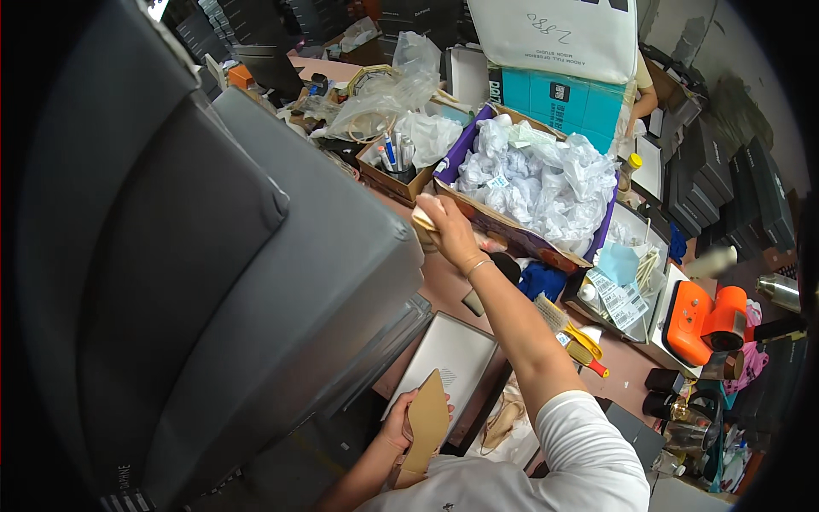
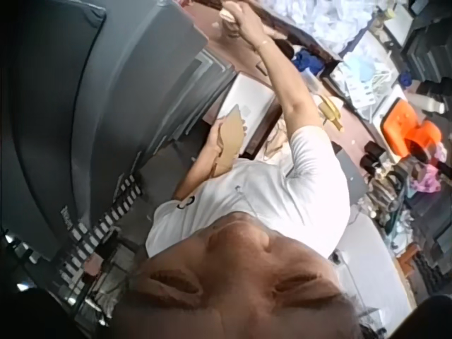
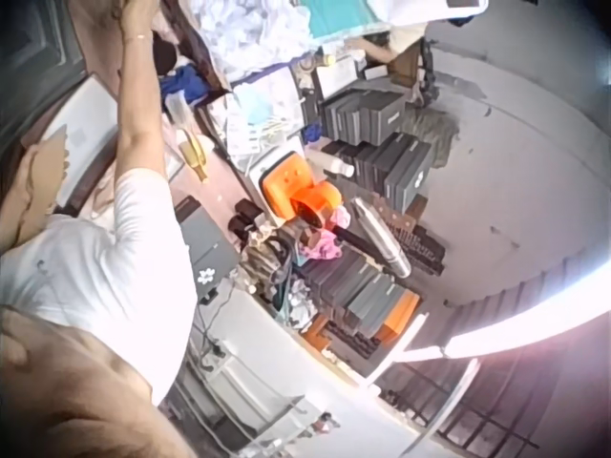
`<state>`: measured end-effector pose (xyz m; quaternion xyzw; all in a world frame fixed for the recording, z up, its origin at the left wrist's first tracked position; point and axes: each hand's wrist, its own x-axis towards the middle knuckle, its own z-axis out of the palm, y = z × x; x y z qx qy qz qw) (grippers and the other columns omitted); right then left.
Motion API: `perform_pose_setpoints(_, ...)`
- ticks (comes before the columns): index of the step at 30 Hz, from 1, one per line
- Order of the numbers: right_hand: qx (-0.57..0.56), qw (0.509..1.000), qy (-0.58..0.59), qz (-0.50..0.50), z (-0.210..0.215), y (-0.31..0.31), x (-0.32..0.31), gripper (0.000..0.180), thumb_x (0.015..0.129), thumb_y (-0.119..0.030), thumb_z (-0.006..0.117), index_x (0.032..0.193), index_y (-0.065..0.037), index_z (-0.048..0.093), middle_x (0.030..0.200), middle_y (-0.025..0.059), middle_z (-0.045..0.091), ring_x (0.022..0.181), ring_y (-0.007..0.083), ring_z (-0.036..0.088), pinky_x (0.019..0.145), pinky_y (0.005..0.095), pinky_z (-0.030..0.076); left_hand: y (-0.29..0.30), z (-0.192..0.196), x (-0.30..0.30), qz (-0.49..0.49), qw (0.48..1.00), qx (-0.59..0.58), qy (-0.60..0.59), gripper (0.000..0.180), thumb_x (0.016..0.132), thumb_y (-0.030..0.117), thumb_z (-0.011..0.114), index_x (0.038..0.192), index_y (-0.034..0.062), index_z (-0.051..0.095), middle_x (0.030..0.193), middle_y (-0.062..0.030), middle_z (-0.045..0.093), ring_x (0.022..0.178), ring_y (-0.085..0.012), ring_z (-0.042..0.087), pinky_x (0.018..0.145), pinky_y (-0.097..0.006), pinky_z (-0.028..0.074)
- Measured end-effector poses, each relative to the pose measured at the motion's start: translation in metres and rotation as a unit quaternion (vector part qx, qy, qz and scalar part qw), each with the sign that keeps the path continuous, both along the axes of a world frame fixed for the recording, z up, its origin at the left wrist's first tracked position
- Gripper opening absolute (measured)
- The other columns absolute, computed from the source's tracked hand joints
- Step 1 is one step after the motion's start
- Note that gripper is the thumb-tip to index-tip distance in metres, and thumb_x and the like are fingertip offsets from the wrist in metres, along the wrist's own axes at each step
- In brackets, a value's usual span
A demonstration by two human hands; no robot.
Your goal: Packing shoes into boxes, including adding inserts, wrapping in tissue paper, and cleaning them with a brush.
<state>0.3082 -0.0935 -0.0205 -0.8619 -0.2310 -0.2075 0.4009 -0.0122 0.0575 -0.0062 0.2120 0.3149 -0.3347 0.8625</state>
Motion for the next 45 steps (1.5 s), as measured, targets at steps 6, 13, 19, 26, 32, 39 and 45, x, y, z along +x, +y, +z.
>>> perform_pose_setpoints(6, 0.05, 0.993, 0.102, -0.043, 0.031, -0.014, -0.032, 0.037, 0.092, -0.03, 0.053, 0.125, -0.012, 0.055, 0.123, 0.02, 0.046, 0.104, 0.0385, 0.054, 0.091, 0.0424, 0.045, 0.013, 0.0, 0.006, -0.014, 0.999, 0.011, -0.044, 0.059, 0.088, 0.04, 0.047, 0.126, -0.0043, 0.048, 0.117, -0.0208, 0.058, 0.105, -0.0333, 0.059, 0.091, -0.044, 0.049)
perform_pose_setpoints(13, 0.099, 0.948, 0.301, 0.021, 0.046, -0.067, -0.291, 0.021, 0.092, -0.014, 0.053, 0.108, 0.001, 0.054, 0.1, 0.0181, 0.056, 0.094, 0.0342, 0.056, 0.084, 0.0366, 0.045, -0.005, 0.008, 0.004, -0.028, 0.996, 0.015, -0.084, 0.05, 0.09, 0.04, 0.049, 0.123, 0.0015, 0.053, 0.106, -0.0151, 0.063, 0.095, -0.0272, 0.064, 0.075, -0.036, 0.056)
perform_pose_setpoints(19, 0.054, 0.979, 0.195, -0.014, 0.061, -0.04, -0.4, 0.033, 0.075, -0.004, 0.068, 0.106, -0.008, 0.058, 0.099, 0.012, 0.054, 0.086, 0.03, 0.059, 0.069, 0.0372, 0.05, -0.044, 0.008, -0.015, -0.101, 0.983, 0.035, -0.151, 0.052, 0.093, 0.033, 0.038, 0.138, 0.0071, 0.04, 0.114, -0.0175, 0.058, 0.098, -0.0273, 0.062, 0.088, -0.039, 0.05)
perform_pose_setpoints(26, -0.018, 0.992, 0.125, 0.032, 0.066, -0.048, -0.402, 0.016, 0.081, -0.017, 0.066, 0.086, -0.008, 0.054, 0.078, 0.0076, 0.05, 0.065, 0.0267, 0.056, 0.053, 0.037, 0.045, -0.046, 0.023, -0.029, -0.126, 0.978, -0.016, -0.163, 0.051, 0.094, 0.032, 0.036, 0.138, 0.0073, 0.04, 0.112, -0.0145, 0.059, 0.098, -0.0247, 0.061, 0.088, -0.036, 0.05)
perform_pose_setpoints(32, -0.034, 0.992, 0.109, 0.057, 0.069, -0.03, -0.402, 0.015, 0.08, -0.018, 0.069, 0.084, -0.011, 0.056, 0.071, 0.007, 0.048, 0.059, 0.0227, 0.057, 0.052, 0.0367, 0.045, -0.042, 0.036, -0.042, -0.065, 0.993, 0.035, -0.09, 0.046, 0.095, 0.039, 0.037, 0.124, 0.0069, 0.052, 0.104, -0.0117, 0.062, 0.089, -0.0212, 0.064, 0.078, -0.032, 0.054)
perform_pose_setpoints(39, 0.014, 0.994, 0.102, -0.025, 0.062, -0.03, -0.385, 0.012, 0.083, -0.018, 0.063, 0.078, -0.011, 0.054, 0.066, 0.0066, 0.049, 0.06, 0.0241, 0.057, 0.049, 0.0374, 0.044, -0.04, 0.028, -0.059, -0.01, 0.998, 0.045, -0.052, 0.05, 0.094, 0.041, 0.037, 0.124, 0.0045, 0.052, 0.108, -0.0118, 0.062, 0.094, -0.0186, 0.062, 0.083, -0.032, 0.051)
perform_pose_setpoints(45, 0.008, 0.993, 0.11, -0.031, 0.05, -0.035, -0.361, 0.012, 0.078, -0.015, 0.064, 0.082, -0.012, 0.052, 0.069, 0.0052, 0.046, 0.061, 0.0217, 0.057, 0.05, 0.0359, 0.044, -0.034, 0.014, -0.066, -0.039, 0.993, 0.021, -0.113, 0.052, 0.094, 0.043, 0.034, 0.125, 0.0048, 0.052, 0.107, -0.0134, 0.063, 0.097, -0.0231, 0.062, 0.088, -0.035, 0.049)
